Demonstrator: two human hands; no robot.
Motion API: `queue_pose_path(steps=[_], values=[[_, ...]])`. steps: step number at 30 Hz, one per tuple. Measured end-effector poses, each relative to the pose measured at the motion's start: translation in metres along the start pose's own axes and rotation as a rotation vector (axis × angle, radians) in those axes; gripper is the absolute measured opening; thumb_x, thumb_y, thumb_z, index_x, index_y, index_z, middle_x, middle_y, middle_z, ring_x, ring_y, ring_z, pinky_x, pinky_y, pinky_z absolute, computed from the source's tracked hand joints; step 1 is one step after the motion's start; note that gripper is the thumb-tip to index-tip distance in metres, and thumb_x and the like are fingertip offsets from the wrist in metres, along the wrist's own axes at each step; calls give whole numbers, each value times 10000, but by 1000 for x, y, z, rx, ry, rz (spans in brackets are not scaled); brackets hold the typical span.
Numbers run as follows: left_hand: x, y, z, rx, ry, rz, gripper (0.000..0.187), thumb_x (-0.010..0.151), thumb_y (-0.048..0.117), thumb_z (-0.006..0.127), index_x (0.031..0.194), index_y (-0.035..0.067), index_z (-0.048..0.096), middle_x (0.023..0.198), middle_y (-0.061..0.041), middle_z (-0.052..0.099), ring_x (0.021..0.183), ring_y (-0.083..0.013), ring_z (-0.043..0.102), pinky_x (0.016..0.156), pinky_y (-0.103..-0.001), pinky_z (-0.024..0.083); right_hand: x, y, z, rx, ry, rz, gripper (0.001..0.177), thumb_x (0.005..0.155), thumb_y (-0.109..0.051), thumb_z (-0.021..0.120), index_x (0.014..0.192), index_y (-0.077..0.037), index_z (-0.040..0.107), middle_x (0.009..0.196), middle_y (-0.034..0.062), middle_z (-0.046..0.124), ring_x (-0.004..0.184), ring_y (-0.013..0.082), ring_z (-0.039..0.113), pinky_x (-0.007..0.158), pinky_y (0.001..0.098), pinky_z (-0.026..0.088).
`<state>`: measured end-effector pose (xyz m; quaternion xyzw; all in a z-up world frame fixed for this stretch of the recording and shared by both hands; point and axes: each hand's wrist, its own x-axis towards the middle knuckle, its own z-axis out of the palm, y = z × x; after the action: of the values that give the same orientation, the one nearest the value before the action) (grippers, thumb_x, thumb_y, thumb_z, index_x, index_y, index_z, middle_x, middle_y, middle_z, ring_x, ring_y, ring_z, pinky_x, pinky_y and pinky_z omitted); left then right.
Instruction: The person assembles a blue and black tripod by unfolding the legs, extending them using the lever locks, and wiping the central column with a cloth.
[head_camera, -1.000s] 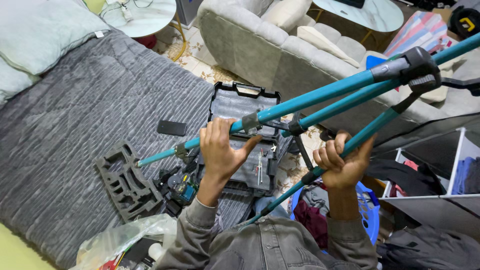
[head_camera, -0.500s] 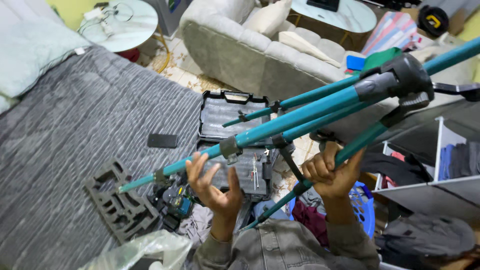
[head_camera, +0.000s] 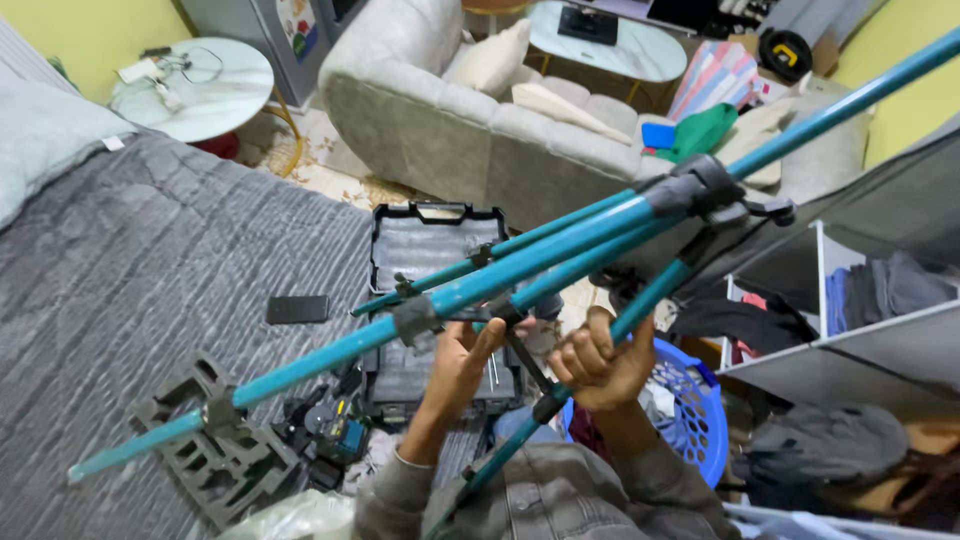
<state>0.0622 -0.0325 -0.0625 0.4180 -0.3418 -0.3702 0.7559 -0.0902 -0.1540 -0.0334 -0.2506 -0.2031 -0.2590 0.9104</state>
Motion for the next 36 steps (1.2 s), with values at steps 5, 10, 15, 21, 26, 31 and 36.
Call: queue_pose_path(steps=[5,10,15,21,26,31,36], values=[[-7,22,-1,-148,-36,-51,560,1038,298,587,1480,-19,458,1062,-113,706,966,-224,724,900,-395,605,-2,4,17,-293,317,94,642,1006,-679,301,898,-87,525,614,54,481,509,196,459,562,370,444],[-23,20,-22,-86,31,-23,544,1039,272,606,1479,-16,469,1034,-127,705,941,-234,735,883,-403,628,6,-51,38,-1478,601,-476,434,1065,-462,541,1193,-48,510,1052,97,618,849,181,658,805,352,550],[-42,5,-38,331,-13,-109,345,1117,246,573,1246,-52,690,1037,-125,816,962,-198,756,784,-326,561,19,-77,82,-1929,426,-673,459,1157,-441,636,1329,-31,520,1266,157,521,1174,230,539,1056,319,465],[-56,33,-13,177,8,-71,411,960,59,640,1369,71,608,1006,-83,777,916,-154,779,822,-294,612,35,-72,83,-2281,375,-368,393,1136,-311,652,1348,18,611,1405,241,574,1357,358,541,1203,428,410],[-59,38,-13,278,5,24,493,922,63,687,1398,48,555,1092,-110,720,950,-172,729,850,-329,589,27,-84,65,-2156,282,-217,381,1092,-348,657,1233,6,669,1292,174,679,1238,327,659,1076,392,502],[-71,34,-23,134,88,-209,307,991,204,644,1247,33,641,974,-93,741,845,-167,747,743,-319,621,29,-96,50,-2107,180,-205,400,1118,-388,604,1190,-5,694,1180,159,705,1132,323,698,991,381,529],[-75,34,-27,269,81,-217,319,1016,250,638,1078,-57,698,899,-115,775,833,-190,769,748,-329,639,35,-95,32,-1956,-7,-134,492,1139,-439,478,1082,-17,724,1002,126,715,942,276,695,850,360,524]])
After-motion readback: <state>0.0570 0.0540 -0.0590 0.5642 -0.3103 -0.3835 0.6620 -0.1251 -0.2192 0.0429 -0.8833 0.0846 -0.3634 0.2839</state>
